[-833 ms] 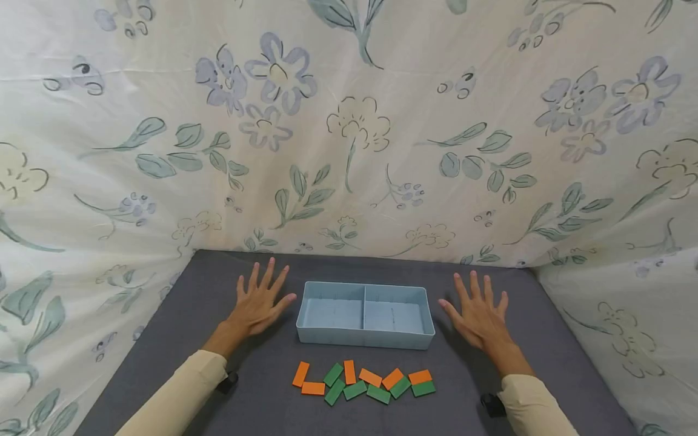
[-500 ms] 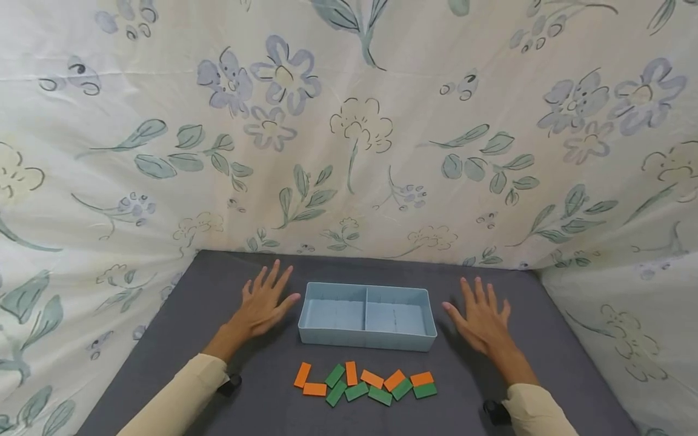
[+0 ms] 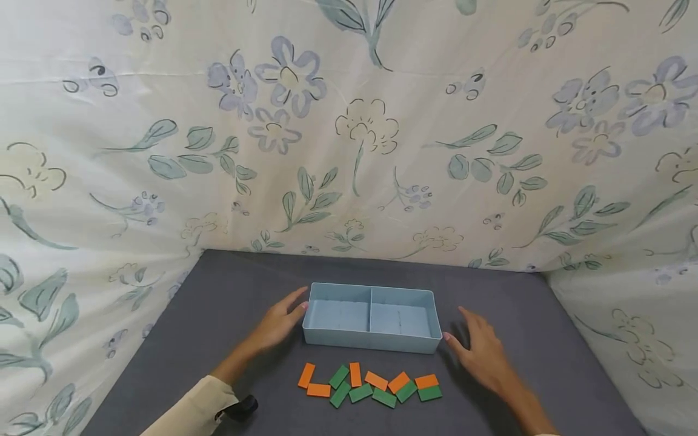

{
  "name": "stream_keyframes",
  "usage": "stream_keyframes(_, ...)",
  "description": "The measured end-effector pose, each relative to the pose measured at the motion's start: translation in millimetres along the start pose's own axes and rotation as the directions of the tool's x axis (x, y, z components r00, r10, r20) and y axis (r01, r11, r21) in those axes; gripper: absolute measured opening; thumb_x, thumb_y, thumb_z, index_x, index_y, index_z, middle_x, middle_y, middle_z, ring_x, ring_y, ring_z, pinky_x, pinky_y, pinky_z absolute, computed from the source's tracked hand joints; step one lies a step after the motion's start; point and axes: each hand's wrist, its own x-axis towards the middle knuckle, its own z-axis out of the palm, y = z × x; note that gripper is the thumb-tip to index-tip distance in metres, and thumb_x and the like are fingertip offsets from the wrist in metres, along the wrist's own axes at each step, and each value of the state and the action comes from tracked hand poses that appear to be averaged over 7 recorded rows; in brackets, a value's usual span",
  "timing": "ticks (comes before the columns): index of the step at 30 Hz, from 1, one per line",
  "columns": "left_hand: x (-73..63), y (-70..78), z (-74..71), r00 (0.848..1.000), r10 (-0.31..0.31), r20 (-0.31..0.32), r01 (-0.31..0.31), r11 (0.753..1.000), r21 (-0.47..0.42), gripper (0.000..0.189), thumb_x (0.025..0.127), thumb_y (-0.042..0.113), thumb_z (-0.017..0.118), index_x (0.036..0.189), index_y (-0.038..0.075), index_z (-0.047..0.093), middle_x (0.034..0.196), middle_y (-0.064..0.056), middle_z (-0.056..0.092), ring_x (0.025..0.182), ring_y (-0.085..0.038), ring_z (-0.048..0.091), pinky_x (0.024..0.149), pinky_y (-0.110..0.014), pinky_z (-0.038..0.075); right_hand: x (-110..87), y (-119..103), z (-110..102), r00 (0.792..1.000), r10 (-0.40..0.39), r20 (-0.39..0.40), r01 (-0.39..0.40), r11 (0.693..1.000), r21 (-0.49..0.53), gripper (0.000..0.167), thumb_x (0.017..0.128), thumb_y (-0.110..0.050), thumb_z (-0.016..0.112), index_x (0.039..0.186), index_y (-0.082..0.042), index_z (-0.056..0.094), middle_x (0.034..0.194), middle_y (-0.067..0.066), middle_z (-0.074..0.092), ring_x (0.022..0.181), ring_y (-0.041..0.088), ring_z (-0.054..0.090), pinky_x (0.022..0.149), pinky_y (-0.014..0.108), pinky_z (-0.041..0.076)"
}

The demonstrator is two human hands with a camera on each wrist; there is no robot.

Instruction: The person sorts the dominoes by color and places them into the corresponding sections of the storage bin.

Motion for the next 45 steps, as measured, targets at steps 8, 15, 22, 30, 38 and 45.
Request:
stream_keyframes(8,-6.4,-1.8,13.4,1.0,0.005,-0.018,-0.008,0.989,-0.146,0.052,0.114,0.015,0.05,0.161,-0.002,0.039,0.163,-0.025,0.044,0.151,-0.044,0.04,0.121,-0.063,0.033,-23.2,-20.5,-0.9,0.994,0.071,0.078,-0.078,0.993,0.092,0.091,0.104,-0.055,0.065,0.163,0.004,0.029,0.157,0.033,0.042,0.136,0.053,0.049,0.1,0.074,0.044)
stream_keyframes(15,-8.1,-4.4,18.2,0.999,0.006,-0.053,-0.015,0.987,-0.161,0.05,0.113,0.012,0.052,0.159,-0.005,0.042,0.16,-0.026,0.047,0.148,-0.044,0.045,0.118,-0.062,0.037,-38.8,-27.1,2.4,0.987,0.112,0.118,-0.129,0.981,0.142,0.089,0.102,-0.052,0.069,0.162,0.003,0.032,0.152,0.031,0.05,0.134,0.05,0.053,0.1,0.064,0.051)
stream_keyframes(22,-11.4,-4.8,20.8,0.998,-0.013,-0.063,0.001,0.984,-0.181,0.05,0.114,0.016,0.05,0.158,-0.007,0.042,0.159,-0.028,0.048,0.148,-0.045,0.044,0.119,-0.062,0.037,-44.5,-35.2,5.9,0.963,0.198,0.185,-0.221,0.968,0.116,0.094,0.098,-0.056,0.073,0.16,0.002,0.034,0.142,0.028,0.059,0.125,0.043,0.062,0.096,0.058,0.055)
stream_keyframes(30,-11.2,-6.9,24.7,0.995,-0.018,-0.1,-0.004,0.976,-0.216,0.048,0.114,0.015,0.051,0.156,-0.008,0.046,0.156,-0.028,0.052,0.145,-0.044,0.048,0.118,-0.061,0.039,-48.7,-42.1,11.1,0.951,0.217,0.218,-0.244,0.964,0.106,0.084,0.091,-0.045,0.084,0.149,0.005,0.049,0.126,0.017,0.068,0.105,0.028,0.068,0.086,0.052,0.056)
stream_keyframes(38,-13.0,-9.8,27.8,0.994,-0.006,-0.112,-0.023,0.966,-0.258,0.049,0.114,0.018,0.053,0.156,-0.007,0.046,0.156,-0.028,0.051,0.145,-0.043,0.049,0.117,-0.061,0.039,-50.3,-48.4,23.1,0.934,0.245,0.259,-0.278,0.955,0.101,0.079,0.084,-0.036,0.092,0.139,0.006,0.055,0.1,0.003,0.065,0.085,0.017,0.061,0.075,0.043,0.053)
stream_keyframes(45,-12.6,-8.1,28.1,0.993,-0.009,-0.115,-0.02,0.969,-0.248,0.051,0.114,0.02,0.053,0.157,-0.006,0.046,0.157,-0.025,0.051,0.146,-0.041,0.048,0.118,-0.06,0.038,-50.2,-52.5,30.5,0.941,0.222,0.255,-0.256,0.961,0.108,0.081,0.08,-0.036,0.095,0.138,0.005,0.056,0.097,0.002,0.063,0.081,0.016,0.058,0.072,0.038,0.051)
